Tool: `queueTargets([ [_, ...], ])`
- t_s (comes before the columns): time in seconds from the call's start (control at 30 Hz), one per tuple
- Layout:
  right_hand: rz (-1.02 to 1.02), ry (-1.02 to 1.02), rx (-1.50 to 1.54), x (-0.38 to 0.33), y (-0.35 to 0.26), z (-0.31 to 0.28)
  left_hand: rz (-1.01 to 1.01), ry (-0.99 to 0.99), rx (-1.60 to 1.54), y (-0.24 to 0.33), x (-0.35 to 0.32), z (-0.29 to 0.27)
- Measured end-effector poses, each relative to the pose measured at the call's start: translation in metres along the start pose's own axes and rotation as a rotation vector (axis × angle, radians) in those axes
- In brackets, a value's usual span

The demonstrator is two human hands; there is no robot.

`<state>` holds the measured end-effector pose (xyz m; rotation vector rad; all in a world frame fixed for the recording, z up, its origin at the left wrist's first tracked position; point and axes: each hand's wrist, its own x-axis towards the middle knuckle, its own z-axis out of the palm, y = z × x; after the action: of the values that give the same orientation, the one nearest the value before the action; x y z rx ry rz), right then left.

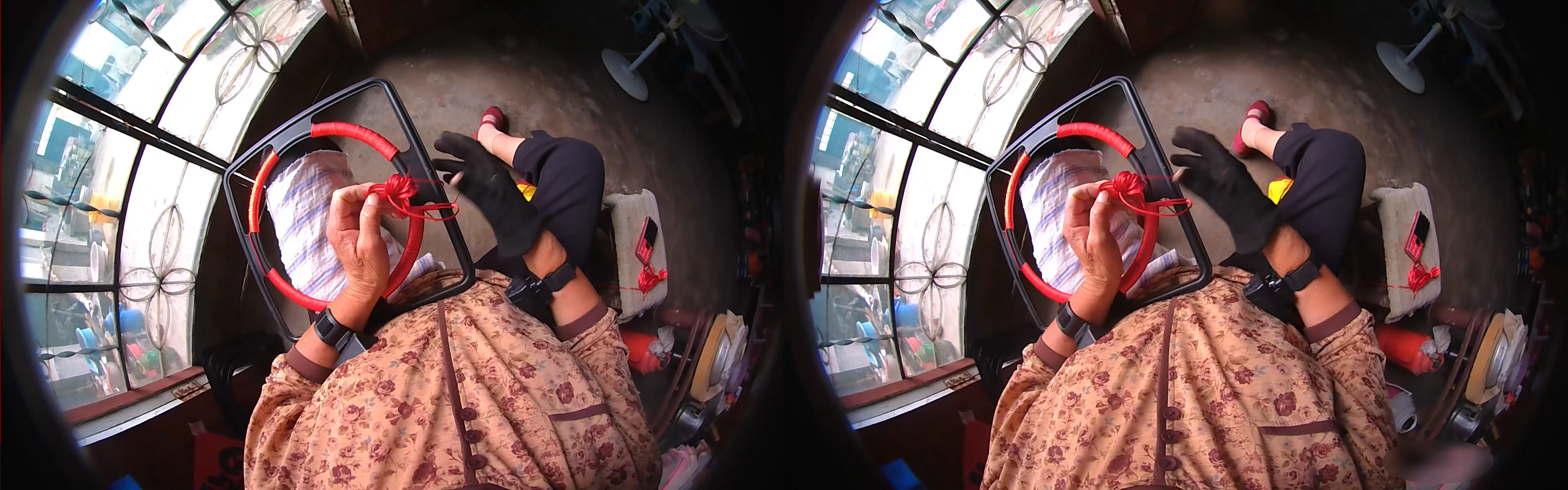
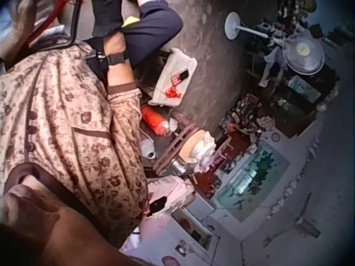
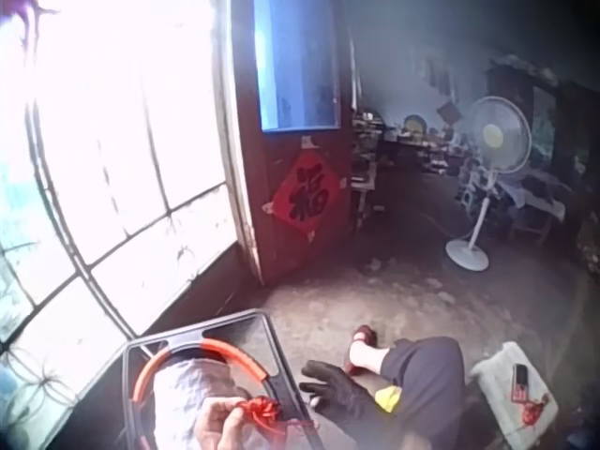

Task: Wrapping a square plastic frame structure with red decorative cord or nylon string.

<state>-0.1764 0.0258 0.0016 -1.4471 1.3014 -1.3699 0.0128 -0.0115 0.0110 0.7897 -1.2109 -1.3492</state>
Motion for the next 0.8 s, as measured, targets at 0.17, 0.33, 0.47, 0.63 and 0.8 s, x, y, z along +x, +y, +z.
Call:
queueTargets([
  [0.17, 0.242, 0.181, 0.337, -0.031, 0.053, -0.06, 0.023, 0.067, 0.006, -0.001, 0.006, -0.001],
  [0.33, 0.406, 0.107, 0.263, -0.03, -0.014, -0.061, -0.016, 0.077, -0.1, -0.005, 0.007, -0.004],
  [0.47, 0.344, 0.01, 0.14, -0.019, -0.014, -0.026, 0.003, 0.028, -0.091, -0.008, 0.008, 0.001],
  [0.63, 0.027, -0.058, -0.264, 0.004, -0.036, 0.002, -0.043, -0.077, -0.086, -0.005, 0.005, 0.0],
  [0.8, -0.148, 0.002, -0.07, 0.015, -0.011, 0.01, -0.035, -0.181, -0.104, 0.004, -0.001, 0.008],
])
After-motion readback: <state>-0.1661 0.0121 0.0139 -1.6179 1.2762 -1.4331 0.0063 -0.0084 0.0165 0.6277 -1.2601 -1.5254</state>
